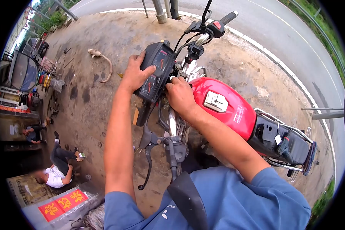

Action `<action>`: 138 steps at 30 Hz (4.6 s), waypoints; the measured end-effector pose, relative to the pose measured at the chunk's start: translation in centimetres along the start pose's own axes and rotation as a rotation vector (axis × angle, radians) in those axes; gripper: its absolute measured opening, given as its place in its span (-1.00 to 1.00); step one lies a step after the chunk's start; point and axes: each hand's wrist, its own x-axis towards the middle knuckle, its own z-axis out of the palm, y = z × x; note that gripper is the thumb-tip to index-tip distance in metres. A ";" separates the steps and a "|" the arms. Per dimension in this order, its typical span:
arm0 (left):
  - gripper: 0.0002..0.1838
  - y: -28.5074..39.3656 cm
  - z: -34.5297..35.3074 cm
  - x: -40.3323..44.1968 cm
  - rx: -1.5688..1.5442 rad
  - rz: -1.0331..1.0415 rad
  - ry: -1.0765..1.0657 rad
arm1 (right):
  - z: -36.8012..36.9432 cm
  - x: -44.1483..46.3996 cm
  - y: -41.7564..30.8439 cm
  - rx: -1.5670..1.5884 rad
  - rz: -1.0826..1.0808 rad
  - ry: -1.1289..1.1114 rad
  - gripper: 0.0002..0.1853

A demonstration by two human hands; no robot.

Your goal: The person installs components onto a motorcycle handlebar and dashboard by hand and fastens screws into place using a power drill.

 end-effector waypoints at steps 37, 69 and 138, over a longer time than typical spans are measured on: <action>-0.07 -0.8 0.3 0.4 0.022 0.034 0.013 | -1.1 1.4 1.8 -0.142 -0.415 -0.114 -0.88; -0.08 -0.2 0.3 0.1 -0.001 -0.010 -0.002 | -0.7 1.3 2.2 -0.156 -0.446 -0.096 -0.85; -0.41 0.9 31.3 -102.6 -0.533 -1.324 -0.235 | -2.4 -59.4 7.0 0.255 1.074 -1.111 -0.65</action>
